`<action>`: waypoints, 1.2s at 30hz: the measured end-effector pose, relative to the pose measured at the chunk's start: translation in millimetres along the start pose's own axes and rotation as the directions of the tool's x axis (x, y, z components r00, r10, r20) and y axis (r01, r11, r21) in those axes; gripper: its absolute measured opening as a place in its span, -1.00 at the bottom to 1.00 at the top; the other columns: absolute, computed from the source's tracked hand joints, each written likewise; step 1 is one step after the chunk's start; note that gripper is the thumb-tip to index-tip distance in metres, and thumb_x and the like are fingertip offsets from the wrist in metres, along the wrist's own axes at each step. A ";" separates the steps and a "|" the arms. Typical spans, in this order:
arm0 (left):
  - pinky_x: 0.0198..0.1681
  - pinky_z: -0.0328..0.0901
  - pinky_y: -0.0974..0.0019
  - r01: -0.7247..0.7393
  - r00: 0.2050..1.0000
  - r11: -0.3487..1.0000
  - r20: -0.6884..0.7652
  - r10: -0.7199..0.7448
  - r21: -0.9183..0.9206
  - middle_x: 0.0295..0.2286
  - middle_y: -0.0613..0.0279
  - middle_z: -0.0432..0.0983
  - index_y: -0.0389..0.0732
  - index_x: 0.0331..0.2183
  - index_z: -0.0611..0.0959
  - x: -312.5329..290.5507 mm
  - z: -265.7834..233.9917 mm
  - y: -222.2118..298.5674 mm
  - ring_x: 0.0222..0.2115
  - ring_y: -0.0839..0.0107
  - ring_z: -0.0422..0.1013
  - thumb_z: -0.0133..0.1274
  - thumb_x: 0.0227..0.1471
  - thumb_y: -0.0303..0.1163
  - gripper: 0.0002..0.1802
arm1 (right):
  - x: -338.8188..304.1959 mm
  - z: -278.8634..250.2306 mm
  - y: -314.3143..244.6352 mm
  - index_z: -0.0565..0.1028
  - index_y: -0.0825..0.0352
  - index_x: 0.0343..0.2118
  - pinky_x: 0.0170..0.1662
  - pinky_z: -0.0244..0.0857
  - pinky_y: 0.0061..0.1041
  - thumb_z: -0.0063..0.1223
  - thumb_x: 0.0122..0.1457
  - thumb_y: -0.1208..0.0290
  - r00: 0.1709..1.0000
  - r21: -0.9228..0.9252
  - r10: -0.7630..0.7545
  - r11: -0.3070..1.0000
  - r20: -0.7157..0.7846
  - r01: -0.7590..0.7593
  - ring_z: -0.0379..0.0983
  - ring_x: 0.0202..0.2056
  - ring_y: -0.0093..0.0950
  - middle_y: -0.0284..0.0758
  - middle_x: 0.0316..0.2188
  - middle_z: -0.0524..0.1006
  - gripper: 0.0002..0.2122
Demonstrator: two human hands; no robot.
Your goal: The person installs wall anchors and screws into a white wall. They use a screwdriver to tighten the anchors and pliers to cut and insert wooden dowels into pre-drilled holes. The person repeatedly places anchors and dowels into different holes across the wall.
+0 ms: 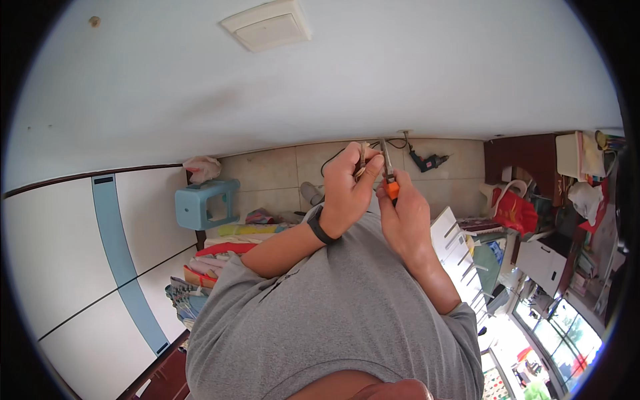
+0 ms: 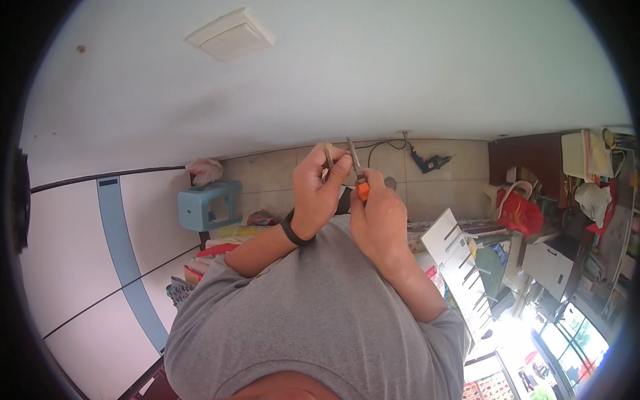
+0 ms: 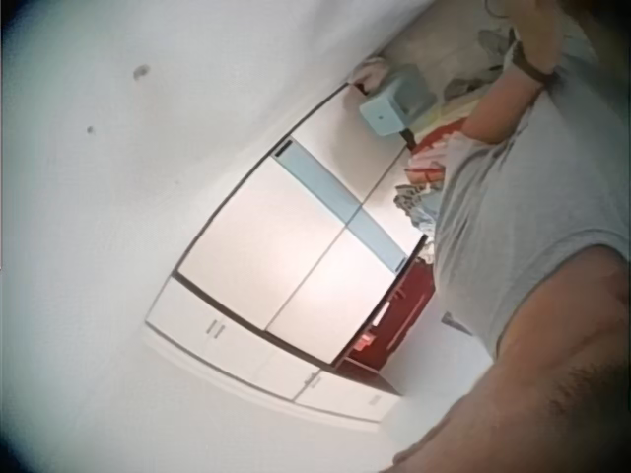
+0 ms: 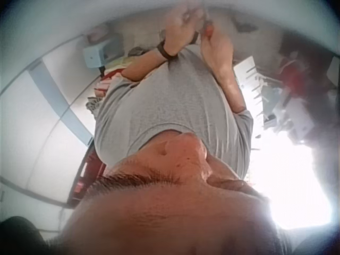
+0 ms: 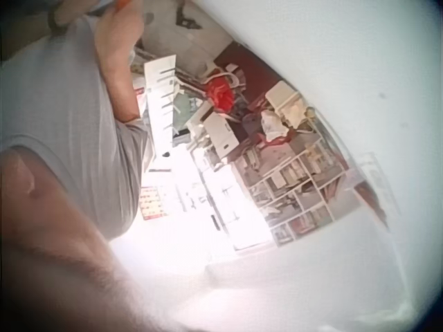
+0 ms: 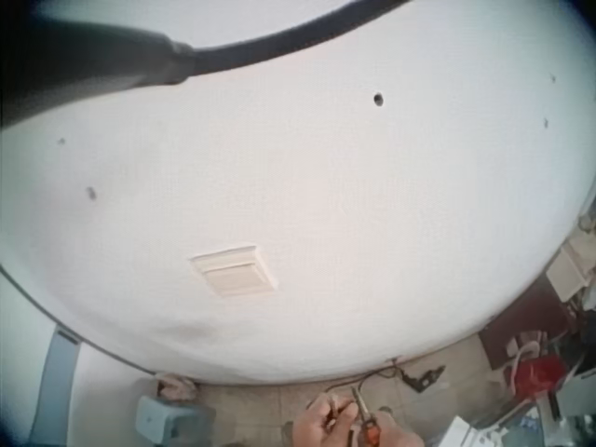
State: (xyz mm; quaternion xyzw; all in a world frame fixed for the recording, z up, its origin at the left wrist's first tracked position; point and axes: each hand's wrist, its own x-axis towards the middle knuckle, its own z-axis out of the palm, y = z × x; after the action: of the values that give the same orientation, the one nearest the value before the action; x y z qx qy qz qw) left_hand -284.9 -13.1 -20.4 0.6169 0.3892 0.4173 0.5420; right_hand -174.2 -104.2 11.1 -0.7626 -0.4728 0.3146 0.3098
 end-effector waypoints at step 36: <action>-0.38 0.25 0.42 0.044 0.996 0.996 0.078 -0.038 -0.072 -0.49 0.34 0.47 -0.33 -0.19 0.63 6.3 -4.1 -0.9 -0.45 0.61 0.29 0.08 0.37 -0.24 -0.70 | 3.2 -6.4 -10.2 0.41 0.40 -0.02 -0.19 0.38 -0.03 0.05 0.31 0.45 0.994 0.117 0.097 0.988 0.055 -0.103 0.56 -0.25 0.13 0.04 -0.32 0.61 -0.76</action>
State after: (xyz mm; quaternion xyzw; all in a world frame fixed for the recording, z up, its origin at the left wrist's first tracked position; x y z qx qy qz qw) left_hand -286.6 -5.7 -20.5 0.6039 0.3652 0.3965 0.5872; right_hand -173.5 -98.6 22.2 -0.7574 -0.4219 0.3760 0.3269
